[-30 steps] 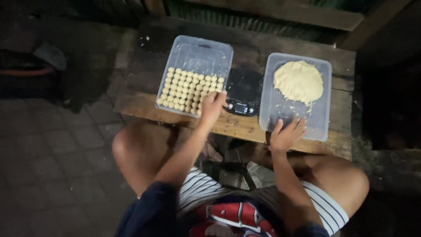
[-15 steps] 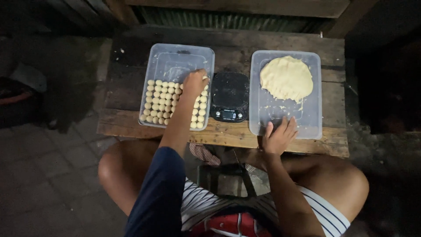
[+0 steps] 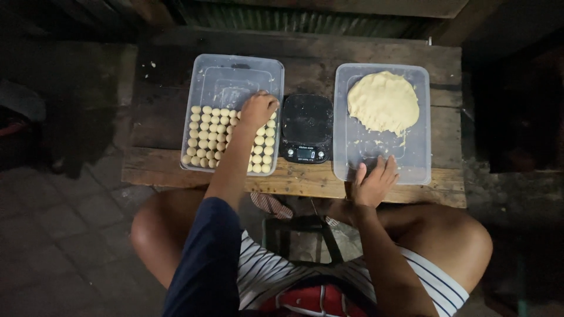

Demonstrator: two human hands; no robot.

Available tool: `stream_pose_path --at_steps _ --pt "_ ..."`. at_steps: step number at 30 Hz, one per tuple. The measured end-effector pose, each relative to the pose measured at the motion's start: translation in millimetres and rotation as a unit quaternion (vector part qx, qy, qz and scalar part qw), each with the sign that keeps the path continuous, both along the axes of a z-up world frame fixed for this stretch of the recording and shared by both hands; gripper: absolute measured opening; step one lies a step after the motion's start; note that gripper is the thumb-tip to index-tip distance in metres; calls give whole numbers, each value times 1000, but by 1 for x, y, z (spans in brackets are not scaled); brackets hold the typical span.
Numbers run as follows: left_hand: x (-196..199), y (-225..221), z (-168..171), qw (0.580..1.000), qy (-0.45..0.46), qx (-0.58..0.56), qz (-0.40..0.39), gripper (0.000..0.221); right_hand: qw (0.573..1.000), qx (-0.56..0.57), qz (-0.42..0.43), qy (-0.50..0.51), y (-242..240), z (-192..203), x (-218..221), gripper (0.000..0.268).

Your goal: The person repeatedly pinches off small pieces of dough from a large mass, weighs them on a digital scale, rolls them into uniform balls between their palms, and places them into a plastic container. The process is repeated multiple times.

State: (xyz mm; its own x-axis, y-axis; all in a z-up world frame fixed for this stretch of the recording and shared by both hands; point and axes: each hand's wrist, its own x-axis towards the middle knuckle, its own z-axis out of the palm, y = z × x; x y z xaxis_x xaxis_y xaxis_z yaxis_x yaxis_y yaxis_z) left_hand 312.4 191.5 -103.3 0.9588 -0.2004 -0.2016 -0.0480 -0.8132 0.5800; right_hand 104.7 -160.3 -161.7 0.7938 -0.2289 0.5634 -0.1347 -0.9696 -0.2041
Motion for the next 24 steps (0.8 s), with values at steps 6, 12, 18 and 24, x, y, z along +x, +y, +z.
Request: stream_pose_path --at_steps 6,12,18,24 --pt "5 6 -14 998 -49 34 -30 24 1000 -14 -21 -8 -3 -6 1 62" --pt "8 10 -10 993 -44 88 -67 31 999 1 -15 48 5 8 -3 58" --pt "11 -4 74 989 -140 17 -48 27 993 27 -44 103 16 27 1 55" --pt "-4 -29 90 963 -240 -106 -58 27 991 40 -32 121 13 24 -1 57"
